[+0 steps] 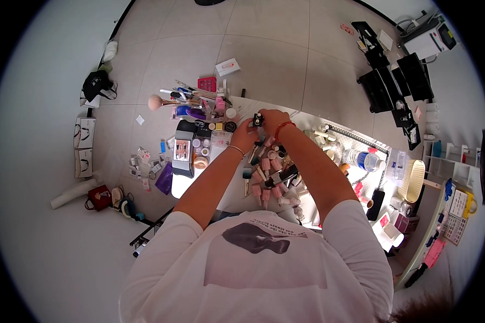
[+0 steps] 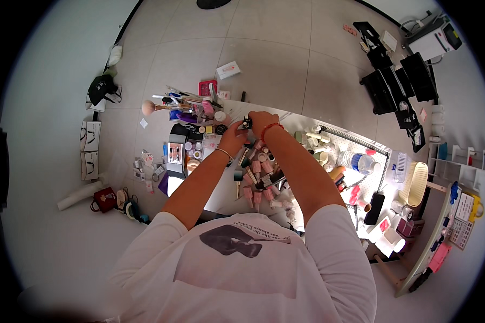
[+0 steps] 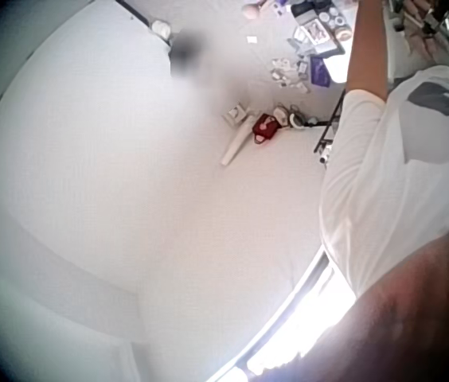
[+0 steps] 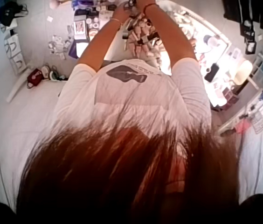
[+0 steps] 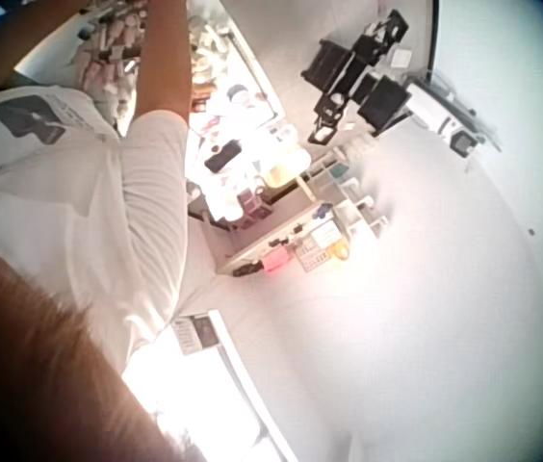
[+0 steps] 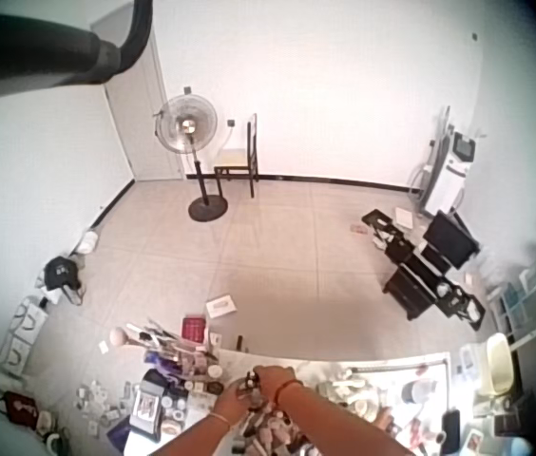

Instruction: The person organizes a cluttered table filled with various cosmetic products. They pick up small bottles, tubes, and compacts, inspect them, and place them into neat rows or groupings on the table surface. The person handles items one by one, occasionally moving larger clusters of products to clear space for the organized rows.

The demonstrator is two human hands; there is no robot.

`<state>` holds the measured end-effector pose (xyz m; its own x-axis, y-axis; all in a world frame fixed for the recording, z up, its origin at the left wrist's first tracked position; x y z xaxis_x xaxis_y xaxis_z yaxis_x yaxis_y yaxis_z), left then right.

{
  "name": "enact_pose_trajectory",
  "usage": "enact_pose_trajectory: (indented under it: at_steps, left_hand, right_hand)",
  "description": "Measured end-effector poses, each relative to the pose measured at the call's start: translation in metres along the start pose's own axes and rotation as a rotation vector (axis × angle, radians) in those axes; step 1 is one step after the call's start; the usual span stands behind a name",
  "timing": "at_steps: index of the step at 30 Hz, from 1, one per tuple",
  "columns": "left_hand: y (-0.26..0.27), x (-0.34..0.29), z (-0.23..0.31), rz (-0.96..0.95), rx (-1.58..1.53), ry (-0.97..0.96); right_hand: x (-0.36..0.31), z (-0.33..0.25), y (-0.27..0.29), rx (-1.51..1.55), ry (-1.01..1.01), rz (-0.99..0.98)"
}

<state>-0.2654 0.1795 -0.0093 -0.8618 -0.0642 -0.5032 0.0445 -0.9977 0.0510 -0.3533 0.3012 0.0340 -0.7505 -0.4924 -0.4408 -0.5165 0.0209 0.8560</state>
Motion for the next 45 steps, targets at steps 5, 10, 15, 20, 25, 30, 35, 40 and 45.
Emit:
enact_pose_trajectory:
  at_steps: [5, 10, 15, 20, 25, 30, 35, 40, 45]
  left_hand:
    - [-0.001, 0.001, 0.003, 0.008, 0.043, -0.064]
    - [0.003, 0.011, 0.001, -0.031, 0.140, -0.097]
    - [0.003, 0.013, -0.001, -0.053, 0.114, -0.061]
    - [0.004, 0.012, -0.006, -0.045, 0.191, -0.128]
    - [0.006, 0.000, 0.003, -0.040, 0.149, -0.156]
    - [0.037, -0.060, 0.017, -0.013, 0.517, -0.292]
    - [0.044, -0.106, -0.012, -0.054, 0.683, -0.273]
    - [0.022, -0.110, -0.002, -0.013, 0.772, -0.297]
    - [0.046, -0.126, -0.021, 0.020, 0.909, -0.280]
  right_hand:
    - [-0.002, 0.002, 0.002, 0.032, 0.022, 0.005]
    - [0.000, 0.003, 0.000, 0.052, 0.026, 0.032]
    - [0.001, 0.004, -0.001, 0.068, 0.010, 0.021]
    - [0.000, 0.000, 0.004, 0.040, 0.037, -0.022]
    - [-0.006, 0.007, 0.004, 0.137, 0.038, 0.049]
    - [-0.055, 0.018, 0.023, 0.367, 0.129, 0.500]
    - [-0.136, -0.007, 0.005, 0.494, 0.206, 0.698]
    - [-0.165, -0.046, -0.044, 0.321, 0.272, 0.577]
    - [-0.167, -0.076, -0.055, -0.073, 0.322, 0.564]
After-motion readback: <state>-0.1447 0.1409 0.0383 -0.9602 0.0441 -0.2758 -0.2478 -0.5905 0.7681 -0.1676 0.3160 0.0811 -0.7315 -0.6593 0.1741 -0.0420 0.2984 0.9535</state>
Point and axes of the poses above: each hand's wrist, its own x-axis towards the middle knuckle, its own y-axis out of the back of the hand, z = x × y, the point moved 5 cm from there along x, towards the middle knuckle, and after that the axes turned 6 degrees about -x, right-handed, at the moved point
